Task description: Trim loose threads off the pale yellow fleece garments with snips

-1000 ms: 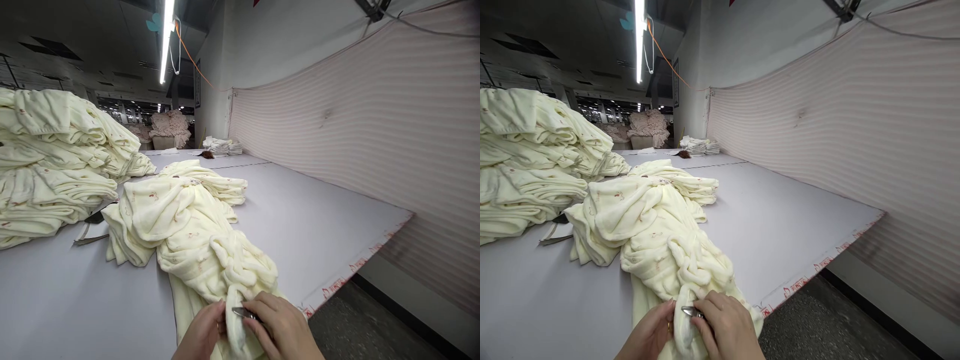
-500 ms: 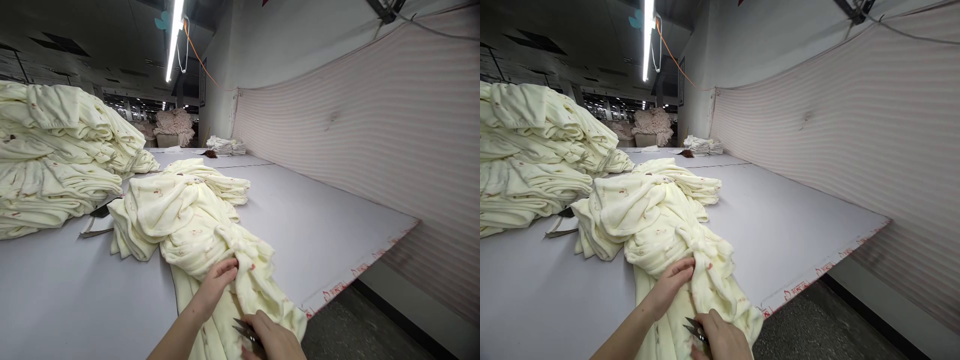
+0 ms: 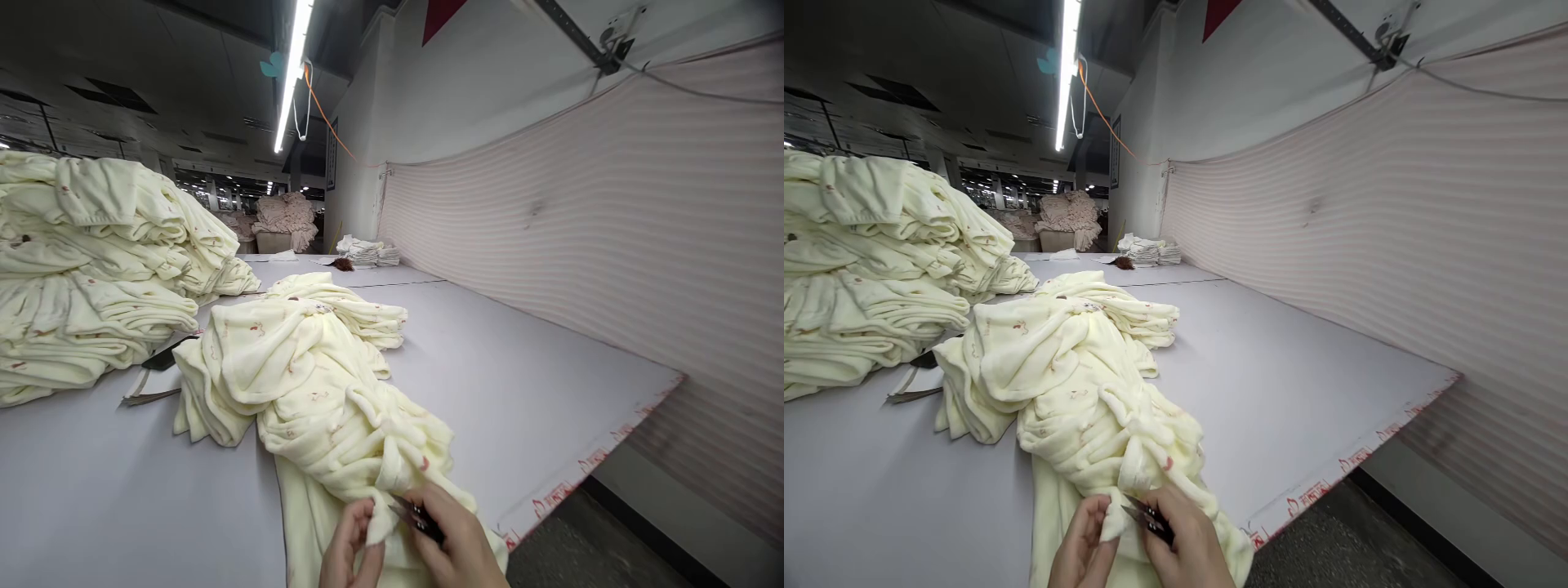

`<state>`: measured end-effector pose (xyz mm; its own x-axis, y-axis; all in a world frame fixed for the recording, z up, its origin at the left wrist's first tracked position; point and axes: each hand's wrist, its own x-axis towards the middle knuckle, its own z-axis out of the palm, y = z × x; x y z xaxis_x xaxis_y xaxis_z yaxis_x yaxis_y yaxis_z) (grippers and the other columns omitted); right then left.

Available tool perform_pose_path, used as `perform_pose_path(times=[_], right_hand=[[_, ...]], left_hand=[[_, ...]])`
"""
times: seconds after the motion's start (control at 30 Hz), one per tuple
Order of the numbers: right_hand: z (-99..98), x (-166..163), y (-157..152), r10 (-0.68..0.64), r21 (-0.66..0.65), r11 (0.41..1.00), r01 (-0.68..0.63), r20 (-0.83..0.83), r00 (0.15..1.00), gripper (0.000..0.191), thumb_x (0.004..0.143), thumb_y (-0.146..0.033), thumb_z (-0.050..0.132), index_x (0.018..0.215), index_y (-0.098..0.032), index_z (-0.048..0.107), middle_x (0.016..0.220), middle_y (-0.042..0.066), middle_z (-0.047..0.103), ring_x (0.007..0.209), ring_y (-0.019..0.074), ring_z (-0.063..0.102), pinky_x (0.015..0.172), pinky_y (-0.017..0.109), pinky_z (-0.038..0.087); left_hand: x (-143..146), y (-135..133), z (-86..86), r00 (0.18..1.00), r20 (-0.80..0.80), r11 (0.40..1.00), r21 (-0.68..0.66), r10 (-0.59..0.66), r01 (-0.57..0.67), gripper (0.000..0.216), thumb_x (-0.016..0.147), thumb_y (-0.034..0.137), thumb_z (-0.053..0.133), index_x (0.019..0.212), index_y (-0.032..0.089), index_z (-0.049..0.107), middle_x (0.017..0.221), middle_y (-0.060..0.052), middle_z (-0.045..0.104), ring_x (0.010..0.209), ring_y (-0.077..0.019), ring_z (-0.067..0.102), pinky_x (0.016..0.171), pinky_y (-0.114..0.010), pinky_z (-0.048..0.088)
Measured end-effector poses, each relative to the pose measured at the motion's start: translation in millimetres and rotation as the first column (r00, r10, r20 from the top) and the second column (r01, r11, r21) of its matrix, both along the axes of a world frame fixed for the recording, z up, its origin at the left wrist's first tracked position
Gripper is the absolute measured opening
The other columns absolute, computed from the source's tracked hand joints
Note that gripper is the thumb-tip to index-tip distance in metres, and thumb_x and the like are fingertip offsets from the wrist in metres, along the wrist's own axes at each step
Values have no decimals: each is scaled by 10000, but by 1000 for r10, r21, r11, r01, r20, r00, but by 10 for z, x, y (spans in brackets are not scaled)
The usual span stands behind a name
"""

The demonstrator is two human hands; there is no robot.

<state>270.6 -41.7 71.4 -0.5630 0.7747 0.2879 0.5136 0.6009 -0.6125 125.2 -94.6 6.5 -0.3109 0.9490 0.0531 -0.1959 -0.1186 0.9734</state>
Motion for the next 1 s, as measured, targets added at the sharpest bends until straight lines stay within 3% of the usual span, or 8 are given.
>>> perform_pose_path(times=[0.1,0.17,0.33,0.43,0.53,0.7,0.83,1.0], right_hand=[[-28,-2,69,-38,216,976,28,39,999,326,763,-71,444,1003,-233,594,888,27,679,790,189,637,685,268,473],[-62,-55,118,-84,287,956,65,53,995,330,750,-65,432,994,-231,580,874,32,682,770,197,641,680,280,475],[-19,-113,113,-230,39,973,229,17,973,67,855,-243,497,886,-243,557,792,-10,685,684,181,637,638,260,481],[125,-10,21,-161,-86,982,168,76,984,60,836,-309,588,856,-253,597,821,-18,696,722,181,648,664,256,492],[227,52,-80,-29,-77,996,37,102,994,222,805,-292,648,1027,-295,647,1019,7,699,918,207,661,764,269,507],[160,-39,-126,-6,121,993,-14,167,986,198,909,-348,531,1045,-304,669,942,23,721,840,211,683,699,279,527],[111,-67,-75,-24,142,990,2,150,988,205,918,-356,519,1038,-281,667,934,24,718,831,199,689,690,267,539],[124,-42,-82,26,184,981,-63,198,980,219,912,-365,541,1084,-291,655,998,24,723,891,214,682,752,293,537]], left_hand=[[-129,70,-37,946,236,969,-56,-222,241,358,682,508,700,823,179,702,709,-55,707,777,-257,641,748,-334,476],[-228,76,-43,924,292,951,-112,-246,288,337,668,506,713,741,178,726,700,-64,713,822,-286,643,771,-361,480],[-359,62,99,927,325,974,-59,-188,218,290,602,463,784,741,211,753,980,-88,745,1174,-353,527,1042,-392,364],[-340,75,238,778,530,916,-6,-337,401,355,703,505,692,811,174,764,958,-104,751,1169,-348,545,1061,-444,346],[-292,85,315,617,672,853,42,-410,521,381,720,485,682,933,177,752,948,-89,751,1165,-327,557,1046,-450,365],[-277,120,193,637,666,862,19,-389,506,449,685,533,688,922,157,749,983,-107,732,1156,-325,556,1025,-439,389],[-330,178,39,620,668,853,42,-411,520,481,630,582,726,891,179,762,874,-77,750,1152,-318,550,1037,-412,370],[-341,160,108,574,660,828,134,-485,545,452,760,557,605,964,181,752,955,-84,740,1105,-301,581,1036,-415,353]])
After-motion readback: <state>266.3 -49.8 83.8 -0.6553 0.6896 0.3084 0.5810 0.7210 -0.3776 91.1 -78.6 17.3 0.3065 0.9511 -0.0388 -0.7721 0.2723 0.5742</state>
